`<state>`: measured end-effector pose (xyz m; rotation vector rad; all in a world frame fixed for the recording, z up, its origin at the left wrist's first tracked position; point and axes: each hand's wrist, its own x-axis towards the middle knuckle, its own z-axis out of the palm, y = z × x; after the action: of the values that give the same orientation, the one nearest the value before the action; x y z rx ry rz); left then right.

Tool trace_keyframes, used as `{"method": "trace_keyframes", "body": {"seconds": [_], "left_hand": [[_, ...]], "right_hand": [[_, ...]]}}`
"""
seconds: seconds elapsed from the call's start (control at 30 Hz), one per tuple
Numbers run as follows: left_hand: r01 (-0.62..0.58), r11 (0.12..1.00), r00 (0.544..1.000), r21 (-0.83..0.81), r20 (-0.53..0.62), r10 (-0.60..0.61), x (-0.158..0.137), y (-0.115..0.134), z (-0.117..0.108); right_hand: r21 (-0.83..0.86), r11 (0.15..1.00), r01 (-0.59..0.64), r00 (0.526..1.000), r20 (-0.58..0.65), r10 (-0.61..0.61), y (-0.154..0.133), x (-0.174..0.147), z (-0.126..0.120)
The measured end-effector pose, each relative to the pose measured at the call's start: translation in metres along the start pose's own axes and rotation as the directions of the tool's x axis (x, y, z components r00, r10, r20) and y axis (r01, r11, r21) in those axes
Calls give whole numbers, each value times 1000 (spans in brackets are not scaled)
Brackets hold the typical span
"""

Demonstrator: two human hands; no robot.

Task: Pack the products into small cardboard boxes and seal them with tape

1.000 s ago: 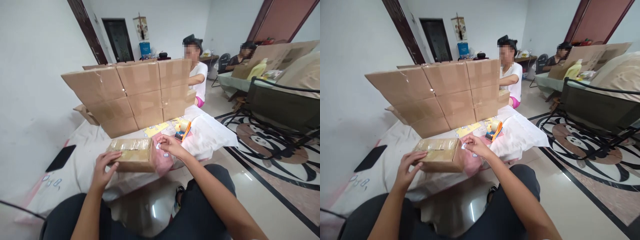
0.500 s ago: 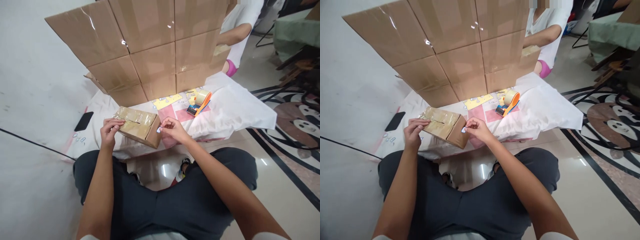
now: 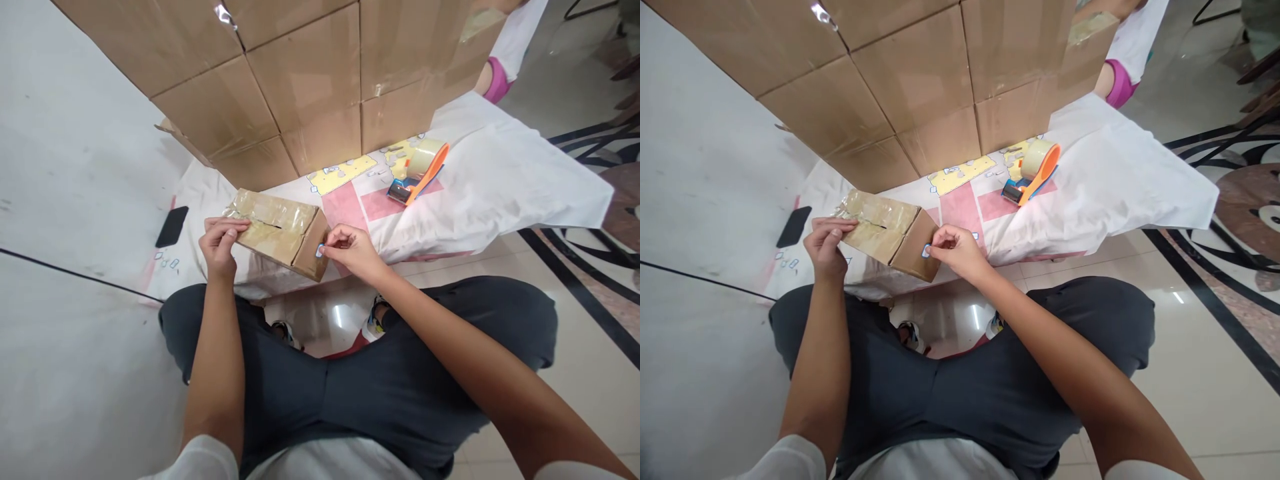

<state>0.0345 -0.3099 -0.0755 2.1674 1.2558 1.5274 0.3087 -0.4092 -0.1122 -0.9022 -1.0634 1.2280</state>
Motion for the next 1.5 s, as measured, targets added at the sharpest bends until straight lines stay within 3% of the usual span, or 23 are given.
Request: {"method": "trace_keyframes", "body": {"seconds": [0.27,0.4,0.53,0.63,0.7,0.77,0.93,1.27,1.5], "left_hand": [[-33,998,999,-56,-30,32,-1,3,2],[-2,1000,1000,5,-22,2,-2,3,3],[-61,997,998,-53,-19,60,1,0,2],[-146,989,989,16,2,146,-5,7,3],[-197,967,980,162,5,199,-22,21,9],[-223,937,973,268,7,229,-47,40,19],[-115,958,992,264,-19,124,-100,83,52],[-45,977,997,210,-52,57,-97,91,61],[-28,983,998,182,-42,36,-100,90,62]], "right_hand": [[53,997,-51,996,-64,54,7,-1,4],[27,996,-91,994,-66,92,15,0,5],[-222,975,25,976,-205,-72,21,4,-2],[-360,924,129,983,-75,-167,21,7,-9],[-394,907,146,988,21,-150,21,8,-10],[-435,889,143,989,33,-143,22,7,-8],[-526,818,234,971,79,-227,25,3,0],[-526,805,275,960,203,-195,10,7,-4],[-511,821,255,962,223,-160,9,8,-7]]}}
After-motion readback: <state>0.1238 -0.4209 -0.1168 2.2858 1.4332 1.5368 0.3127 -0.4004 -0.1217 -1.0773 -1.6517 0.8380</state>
